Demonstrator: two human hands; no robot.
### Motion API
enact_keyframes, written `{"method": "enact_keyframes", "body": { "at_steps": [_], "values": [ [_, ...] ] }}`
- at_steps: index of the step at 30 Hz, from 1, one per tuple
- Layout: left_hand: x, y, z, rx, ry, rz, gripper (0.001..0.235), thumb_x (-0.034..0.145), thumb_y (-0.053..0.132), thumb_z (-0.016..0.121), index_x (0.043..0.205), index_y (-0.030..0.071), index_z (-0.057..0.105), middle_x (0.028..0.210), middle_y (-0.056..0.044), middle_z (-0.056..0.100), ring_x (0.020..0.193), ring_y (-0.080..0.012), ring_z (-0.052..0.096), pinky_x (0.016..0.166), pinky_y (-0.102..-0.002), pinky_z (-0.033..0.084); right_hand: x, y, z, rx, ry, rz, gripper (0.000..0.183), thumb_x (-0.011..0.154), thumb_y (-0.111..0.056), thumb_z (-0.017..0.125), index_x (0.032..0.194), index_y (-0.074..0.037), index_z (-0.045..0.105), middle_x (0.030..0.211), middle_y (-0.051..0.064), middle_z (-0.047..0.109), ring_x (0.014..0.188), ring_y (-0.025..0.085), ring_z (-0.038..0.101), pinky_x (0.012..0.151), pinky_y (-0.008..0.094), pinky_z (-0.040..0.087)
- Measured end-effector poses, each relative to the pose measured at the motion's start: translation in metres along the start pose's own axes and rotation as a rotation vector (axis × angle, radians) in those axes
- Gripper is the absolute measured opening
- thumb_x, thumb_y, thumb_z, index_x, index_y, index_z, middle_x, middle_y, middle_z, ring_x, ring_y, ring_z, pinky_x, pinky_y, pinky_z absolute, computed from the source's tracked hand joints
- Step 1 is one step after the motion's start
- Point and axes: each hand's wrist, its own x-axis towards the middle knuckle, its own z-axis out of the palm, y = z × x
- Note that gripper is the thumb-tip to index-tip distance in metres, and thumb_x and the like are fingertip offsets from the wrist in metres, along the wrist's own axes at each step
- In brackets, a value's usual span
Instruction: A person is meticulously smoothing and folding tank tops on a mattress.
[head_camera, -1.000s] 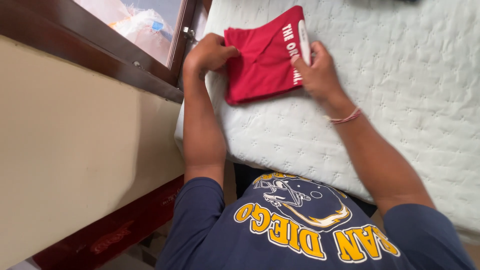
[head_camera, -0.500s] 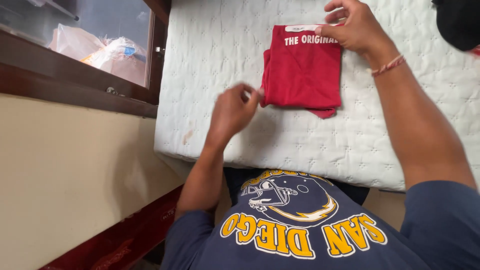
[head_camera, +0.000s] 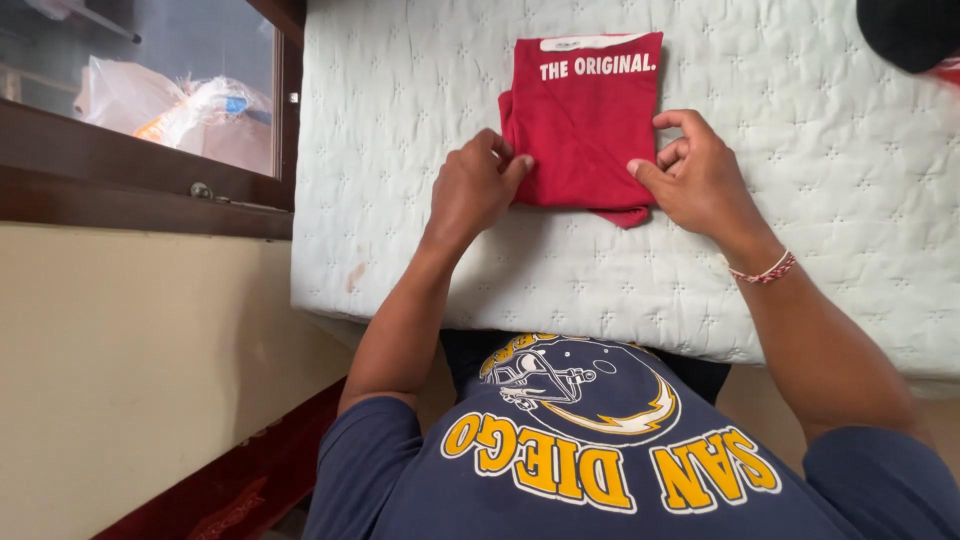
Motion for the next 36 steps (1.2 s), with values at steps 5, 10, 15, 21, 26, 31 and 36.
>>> {"method": "enact_keyframes", "body": {
  "at_steps": [5, 10, 15, 21, 26, 31, 36],
  "values": [
    [-0.002, -0.003, -0.009, -0.066, 0.064, -0.003, 0.026, 0.095, 0.029, 0.071, 0.104, 0.005, 0.069, 0.082, -0.018, 0.076, 0.076, -0.0378, 0.079, 0.063, -0.046, 0.063, -0.017, -0.021, 0.000, 0.001, 0.060, -0.121, 0.046, 0.097, -0.006, 0.075, 0.139, -0.007, 0.055, 0.079, 0.014, 0.066, 0.065, 0.024, 0.064, 0.061, 0.036, 0.050],
    [-0.005, -0.026, -0.004, 0.028, 0.011, 0.064, 0.024, 0.096, 0.031, 0.070, 0.104, 0.008, 0.069, 0.080, -0.015, 0.077, 0.077, -0.0374, 0.078, 0.063, -0.051, 0.060, -0.025, -0.017, 0.004, -0.062, -0.005, -0.081, 0.049, 0.095, -0.012, 0.076, 0.140, -0.013, 0.057, 0.080, 0.012, 0.068, 0.065, 0.025, 0.065, 0.063, 0.039, 0.051],
    [-0.010, -0.005, 0.010, 0.147, 0.415, 0.359, 0.028, 0.093, 0.021, 0.073, 0.112, 0.003, 0.063, 0.093, -0.018, 0.065, 0.093, -0.0433, 0.071, 0.072, -0.051, 0.059, -0.004, -0.012, -0.001, -0.450, 0.253, -0.542, 0.052, 0.091, -0.014, 0.083, 0.136, 0.005, 0.066, 0.103, 0.022, 0.060, 0.092, 0.044, 0.066, 0.081, 0.053, 0.051],
    [0.079, -0.024, 0.088, 0.451, 0.400, 0.711, 0.050, 0.109, 0.018, 0.045, 0.158, 0.010, 0.037, 0.164, -0.006, 0.043, 0.158, -0.0249, 0.034, 0.133, -0.044, 0.035, 0.050, -0.040, 0.048, -0.530, 0.098, -0.720, 0.055, 0.112, -0.021, 0.051, 0.162, -0.001, 0.038, 0.166, 0.018, 0.040, 0.154, 0.030, 0.036, 0.115, 0.049, 0.030],
    [0.096, -0.059, 0.060, 0.828, 0.239, 0.517, 0.068, 0.121, 0.062, 0.038, 0.169, 0.018, 0.019, 0.171, -0.001, 0.009, 0.158, -0.0206, 0.004, 0.132, -0.050, 0.009, 0.058, -0.046, 0.026, -0.688, -0.072, -0.345, 0.077, 0.108, -0.058, 0.028, 0.164, -0.006, 0.021, 0.171, 0.013, 0.018, 0.157, 0.033, 0.015, 0.120, 0.056, 0.015],
    [0.088, -0.077, 0.047, 0.723, 0.501, 0.372, 0.072, 0.113, 0.058, 0.039, 0.160, 0.005, 0.042, 0.167, -0.021, 0.023, 0.154, -0.0485, 0.015, 0.128, -0.060, 0.016, 0.042, -0.045, 0.023, -0.643, -0.069, -0.085, 0.082, 0.104, -0.063, 0.025, 0.165, -0.009, 0.015, 0.172, 0.020, 0.006, 0.157, 0.035, 0.001, 0.122, 0.059, 0.002],
    [0.071, -0.037, 0.055, 0.473, 0.189, 0.705, 0.058, 0.118, 0.043, 0.048, 0.167, 0.019, 0.028, 0.174, -0.007, 0.018, 0.164, -0.0278, 0.013, 0.137, -0.051, 0.019, 0.030, -0.044, 0.043, -0.600, 0.103, -0.565, 0.071, 0.111, -0.041, 0.048, 0.163, 0.002, 0.027, 0.170, 0.021, 0.026, 0.157, 0.037, 0.023, 0.122, 0.059, 0.022]
  ]
}}
